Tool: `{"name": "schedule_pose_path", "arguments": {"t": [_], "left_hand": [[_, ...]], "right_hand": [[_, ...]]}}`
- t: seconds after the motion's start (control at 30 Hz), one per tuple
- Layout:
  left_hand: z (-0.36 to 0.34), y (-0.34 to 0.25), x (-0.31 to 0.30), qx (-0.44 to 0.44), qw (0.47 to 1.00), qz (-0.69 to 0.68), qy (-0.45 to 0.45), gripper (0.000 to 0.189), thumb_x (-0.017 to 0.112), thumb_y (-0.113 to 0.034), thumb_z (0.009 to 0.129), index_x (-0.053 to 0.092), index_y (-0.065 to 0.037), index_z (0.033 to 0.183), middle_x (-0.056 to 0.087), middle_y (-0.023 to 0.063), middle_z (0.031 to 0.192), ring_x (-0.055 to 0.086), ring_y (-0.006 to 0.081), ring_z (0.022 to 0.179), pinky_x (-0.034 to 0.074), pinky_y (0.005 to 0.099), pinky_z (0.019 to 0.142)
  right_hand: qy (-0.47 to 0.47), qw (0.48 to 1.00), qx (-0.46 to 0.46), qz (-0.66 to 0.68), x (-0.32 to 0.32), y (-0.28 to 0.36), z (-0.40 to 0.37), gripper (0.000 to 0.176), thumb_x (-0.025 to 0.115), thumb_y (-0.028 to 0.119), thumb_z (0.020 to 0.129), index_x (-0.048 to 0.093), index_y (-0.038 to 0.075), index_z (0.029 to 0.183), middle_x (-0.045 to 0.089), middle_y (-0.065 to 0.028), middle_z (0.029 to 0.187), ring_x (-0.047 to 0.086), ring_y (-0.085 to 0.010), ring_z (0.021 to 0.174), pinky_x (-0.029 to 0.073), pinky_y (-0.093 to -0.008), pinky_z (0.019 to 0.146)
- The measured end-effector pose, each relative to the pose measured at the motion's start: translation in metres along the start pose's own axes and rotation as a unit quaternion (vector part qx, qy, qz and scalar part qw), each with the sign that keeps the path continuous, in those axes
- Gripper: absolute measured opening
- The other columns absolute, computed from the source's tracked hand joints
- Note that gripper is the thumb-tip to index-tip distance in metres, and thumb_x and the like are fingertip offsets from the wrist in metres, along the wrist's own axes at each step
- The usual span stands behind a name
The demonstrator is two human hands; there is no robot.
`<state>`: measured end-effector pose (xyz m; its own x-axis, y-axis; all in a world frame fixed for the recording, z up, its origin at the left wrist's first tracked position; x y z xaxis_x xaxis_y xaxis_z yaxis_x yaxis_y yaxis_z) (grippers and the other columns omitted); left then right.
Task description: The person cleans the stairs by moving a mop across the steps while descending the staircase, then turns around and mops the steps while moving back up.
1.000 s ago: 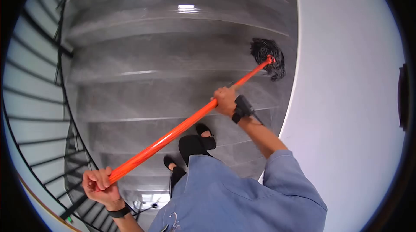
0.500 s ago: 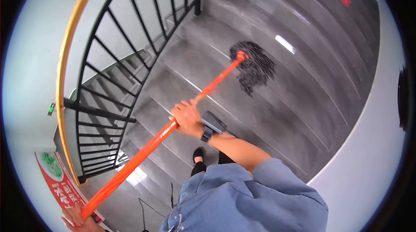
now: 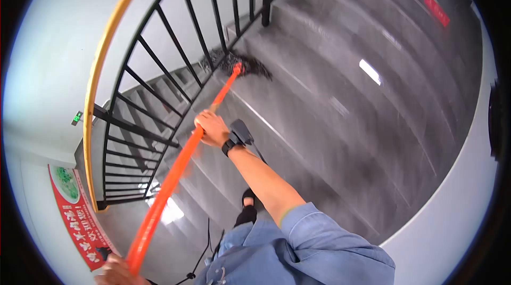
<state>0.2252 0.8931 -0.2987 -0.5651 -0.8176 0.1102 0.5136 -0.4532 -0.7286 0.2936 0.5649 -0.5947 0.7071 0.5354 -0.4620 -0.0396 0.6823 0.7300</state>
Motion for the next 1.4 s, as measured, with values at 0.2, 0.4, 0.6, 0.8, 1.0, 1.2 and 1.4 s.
{"name": "schedule_pose_path", "arguments": {"t": [0.2, 0.4, 0.6, 0.8, 1.0, 1.2, 1.4], "left_hand": [[0.019, -0.061, -0.018, -0.036, 0.992, -0.065, -0.103, 0.028, 0.041, -0.026, 0.089, 0.058, -0.004, 0.087, 0.034, -0.004, 0.046, 0.033, 0.0104, 0.04, 0.036, 0.0349, 0.059], [0.041, -0.105, 0.021, -0.056, 0.99, -0.084, -0.097, 0.017, 0.049, -0.023, 0.082, 0.048, -0.011, 0.07, 0.033, -0.0075, 0.04, 0.033, 0.0073, 0.035, 0.033, 0.0301, 0.053], [0.012, -0.027, 0.097, -0.164, 0.978, -0.079, -0.105, 0.024, 0.048, -0.023, 0.088, 0.04, -0.013, 0.068, 0.031, -0.0065, 0.045, 0.03, 0.0058, 0.037, 0.032, 0.0242, 0.054], [-0.13, 0.08, 0.24, -0.435, 0.831, -0.276, 0.209, 0.02, 0.047, -0.021, 0.089, 0.041, -0.012, 0.072, 0.033, -0.0056, 0.048, 0.032, 0.006, 0.038, 0.031, 0.0242, 0.049], [-0.153, 0.105, 0.286, -0.436, 0.771, -0.346, 0.309, 0.026, 0.043, -0.029, 0.09, 0.042, -0.01, 0.073, 0.035, -0.0035, 0.046, 0.034, 0.0081, 0.037, 0.033, 0.0259, 0.05], [-0.008, 0.146, 0.17, -0.414, 0.776, -0.398, 0.259, 0.022, 0.047, -0.019, 0.09, 0.037, -0.009, 0.073, 0.03, -0.0013, 0.054, 0.028, 0.008, 0.046, 0.027, 0.0237, 0.055], [0.105, 0.102, 0.011, -0.298, 0.906, -0.274, 0.119, 0.021, 0.051, -0.019, 0.086, 0.039, -0.012, 0.07, 0.029, -0.0029, 0.05, 0.028, 0.0087, 0.043, 0.029, 0.0264, 0.054]], "right_hand": [[0.034, 0.998, 0.042, -0.009, -0.061, 0.053, -0.055, 0.014, 0.062, 0.016, 0.072, 0.049, 0.01, 0.071, 0.054, -0.005, 0.074, 0.052, -0.0273, 0.079, 0.036, -0.0413, 0.064], [-0.047, 0.995, 0.081, -0.019, -0.167, 0.089, -0.175, 0.02, 0.066, 0.02, 0.071, 0.05, 0.009, 0.07, 0.052, -0.006, 0.071, 0.051, -0.0272, 0.072, 0.037, -0.0413, 0.066], [-0.122, 0.966, 0.181, -0.139, -0.271, 0.085, -0.328, 0.02, 0.07, 0.021, 0.067, 0.053, 0.012, 0.072, 0.054, -0.0058, 0.073, 0.052, -0.0278, 0.072, 0.038, -0.0411, 0.065], [-0.166, 0.865, 0.34, -0.329, -0.367, 0.019, -0.531, 0.018, 0.068, 0.016, 0.065, 0.051, 0.01, 0.062, 0.051, -0.0077, 0.064, 0.049, -0.0304, 0.064, 0.035, -0.041, 0.06], [-0.199, 0.818, 0.391, -0.372, -0.372, 0.036, -0.582, 0.02, 0.07, 0.014, 0.064, 0.051, 0.009, 0.062, 0.055, -0.0095, 0.066, 0.053, -0.0312, 0.068, 0.039, -0.0442, 0.061], [-0.168, 0.844, 0.393, -0.324, -0.271, 0.047, -0.427, 0.022, 0.071, 0.018, 0.065, 0.051, 0.011, 0.061, 0.054, -0.0074, 0.065, 0.052, -0.0289, 0.067, 0.036, -0.0414, 0.063], [-0.12, 0.925, 0.297, -0.206, -0.172, 0.072, -0.267, 0.019, 0.07, 0.024, 0.066, 0.055, 0.012, 0.064, 0.055, -0.0063, 0.068, 0.053, -0.0262, 0.07, 0.035, -0.0403, 0.066]]}}
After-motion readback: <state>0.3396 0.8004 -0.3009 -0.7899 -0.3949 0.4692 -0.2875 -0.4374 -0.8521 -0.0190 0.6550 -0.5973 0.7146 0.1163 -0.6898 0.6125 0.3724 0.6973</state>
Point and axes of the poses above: each hand's wrist, its own z-axis towards the middle knuckle, its own x-axis out of the palm, y = z × x, the point moved 2 cm from there along z, towards the middle knuckle
